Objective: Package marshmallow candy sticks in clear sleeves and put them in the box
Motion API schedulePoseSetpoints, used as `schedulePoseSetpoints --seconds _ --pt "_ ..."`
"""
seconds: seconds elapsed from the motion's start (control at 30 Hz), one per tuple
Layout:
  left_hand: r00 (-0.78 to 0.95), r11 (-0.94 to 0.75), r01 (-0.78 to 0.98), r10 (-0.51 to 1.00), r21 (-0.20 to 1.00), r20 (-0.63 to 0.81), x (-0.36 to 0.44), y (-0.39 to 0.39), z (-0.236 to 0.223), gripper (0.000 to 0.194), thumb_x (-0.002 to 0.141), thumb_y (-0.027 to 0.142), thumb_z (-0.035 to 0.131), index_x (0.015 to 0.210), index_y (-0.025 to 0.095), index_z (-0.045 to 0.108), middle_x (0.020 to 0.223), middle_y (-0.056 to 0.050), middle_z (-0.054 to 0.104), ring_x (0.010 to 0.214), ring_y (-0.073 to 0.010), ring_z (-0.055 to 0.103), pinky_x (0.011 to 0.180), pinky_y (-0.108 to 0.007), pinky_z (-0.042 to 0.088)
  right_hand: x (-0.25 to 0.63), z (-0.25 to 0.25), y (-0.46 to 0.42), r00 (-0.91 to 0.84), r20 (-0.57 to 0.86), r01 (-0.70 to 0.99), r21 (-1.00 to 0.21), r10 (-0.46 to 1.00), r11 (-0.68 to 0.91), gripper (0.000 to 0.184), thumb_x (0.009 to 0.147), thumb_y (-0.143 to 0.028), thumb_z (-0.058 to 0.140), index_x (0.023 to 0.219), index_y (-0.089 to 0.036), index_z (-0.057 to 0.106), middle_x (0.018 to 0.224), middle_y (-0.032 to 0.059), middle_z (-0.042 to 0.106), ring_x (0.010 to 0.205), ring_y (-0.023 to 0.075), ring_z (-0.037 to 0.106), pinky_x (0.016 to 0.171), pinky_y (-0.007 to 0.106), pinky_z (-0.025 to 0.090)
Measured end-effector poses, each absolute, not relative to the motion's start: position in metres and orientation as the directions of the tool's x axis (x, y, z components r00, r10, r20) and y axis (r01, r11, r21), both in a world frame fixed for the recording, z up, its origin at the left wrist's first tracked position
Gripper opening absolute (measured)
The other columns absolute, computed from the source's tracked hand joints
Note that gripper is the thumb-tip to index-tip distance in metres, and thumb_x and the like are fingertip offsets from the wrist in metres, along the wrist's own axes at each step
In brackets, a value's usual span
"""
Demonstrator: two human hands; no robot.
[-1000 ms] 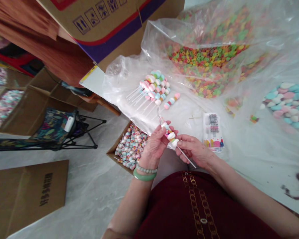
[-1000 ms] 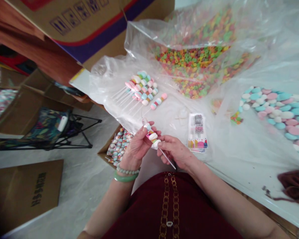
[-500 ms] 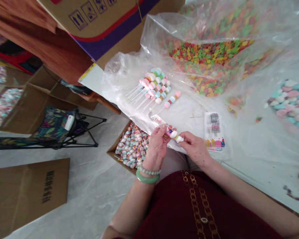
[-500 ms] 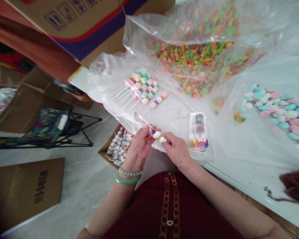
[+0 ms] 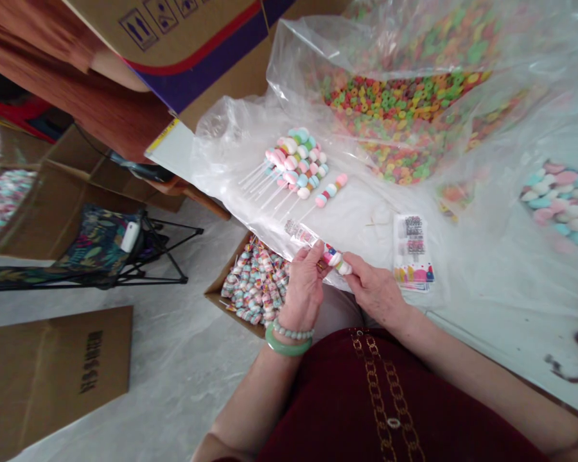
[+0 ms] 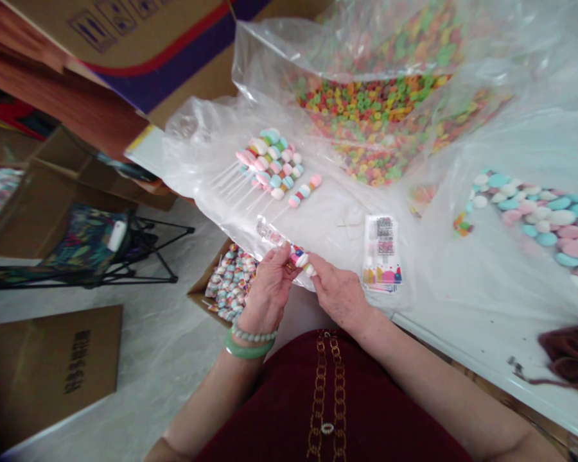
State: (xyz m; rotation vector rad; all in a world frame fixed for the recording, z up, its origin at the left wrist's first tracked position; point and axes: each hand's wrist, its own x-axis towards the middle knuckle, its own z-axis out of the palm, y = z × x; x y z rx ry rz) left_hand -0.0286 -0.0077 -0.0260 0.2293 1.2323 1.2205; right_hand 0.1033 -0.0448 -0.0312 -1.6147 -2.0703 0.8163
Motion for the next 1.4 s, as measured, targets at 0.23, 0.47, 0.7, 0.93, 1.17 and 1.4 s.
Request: schedulePoseSetpoints --seconds 0.23,0.47,0.7,0.93,1.17,1.4 --pt "-0.118 0.415 -0.602 0.799 0.682 -0.59 -0.029 -0.007 -0.027 0.02 0.067 0.027 0.072 0.074 0.015 0.058 0.066 0.002 0.062 0.056 -0.0082 0.056 0.059 -0.022 0.047 0.105 -0.028 -0.04 -0.248 -0.07 0.586 -0.805 0.966 0.092 0.038 0.088 -0.023 0.044 0.124 -0.03 0.053 0.114 0.0023 0.064 0.098 0.0228 0.061 0.084 0.035 0.044" --pt "0.146 0.48 -0.725 0.808 0.494 -0.571 -0.046 0.002 -0.029 0.024 0.072 0.014 0.067 0.095 0.014 0.062 0.088 -0.006 0.068 0.091 -0.0213 0.064 0.086 -0.037 0.049 0.104 -0.021 -0.035 -0.194 -0.174 0.347 -0.933 0.965 -0.099 0.029 0.079 -0.024 0.058 0.107 -0.026 0.064 0.069 -0.0042 0.061 0.062 0.0132 0.055 0.063 0.026 0.042" --pt "0.142 0.402 -0.747 0.874 0.529 -0.464 -0.033 -0.002 -0.025 0.019 0.072 0.024 0.07 0.086 0.016 0.062 0.07 0.0 0.062 0.076 -0.0158 0.064 0.086 -0.034 0.047 0.098 -0.019 -0.028 -0.202 -0.444 -0.082 -0.881 0.873 -0.466 0.029 0.07 -0.028 0.062 0.098 -0.021 0.06 0.05 -0.0095 0.047 0.034 0.0055 0.033 0.033 0.019 0.025" --pt "0.157 0.423 -0.769 0.852 0.479 -0.5 -0.031 0.002 -0.028 0.018 0.078 0.032 0.065 0.082 0.014 0.061 0.076 -0.002 0.062 0.083 -0.0168 0.063 0.088 -0.035 0.047 0.098 -0.021 -0.026 -0.197 -0.461 -0.179 -0.851 0.865 -0.494 0.029 0.07 -0.032 0.062 0.094 -0.023 0.05 0.052 -0.011 0.051 0.03 0.0053 0.037 0.031 0.016 0.025" --pt "0.086 0.407 -0.795 0.81 0.451 -0.58 -0.039 0.004 -0.03 0.014 0.08 0.025 0.063 0.086 0.013 0.061 0.078 -0.004 0.063 0.085 -0.0182 0.064 0.091 -0.038 0.047 0.109 -0.03 -0.035 -0.096 -0.444 0.137 -0.892 0.891 -0.43 0.011 0.067 -0.026 0.062 0.073 -0.021 0.055 0.053 -0.0082 0.046 0.042 0.0074 0.04 0.041 0.02 0.028" --pt "0.027 0.34 -0.758 0.869 0.557 -0.494 -0.029 0.0 -0.029 0.016 0.077 0.028 0.066 0.082 0.014 0.063 0.072 -0.002 0.061 0.072 -0.0141 0.062 0.09 -0.038 0.047 0.093 -0.028 -0.03 -0.034 -0.352 0.21 -0.918 0.936 -0.337 0.01 0.07 -0.025 0.057 0.061 -0.02 0.057 0.055 -0.0047 0.048 0.055 0.0107 0.042 0.05 0.022 0.029"
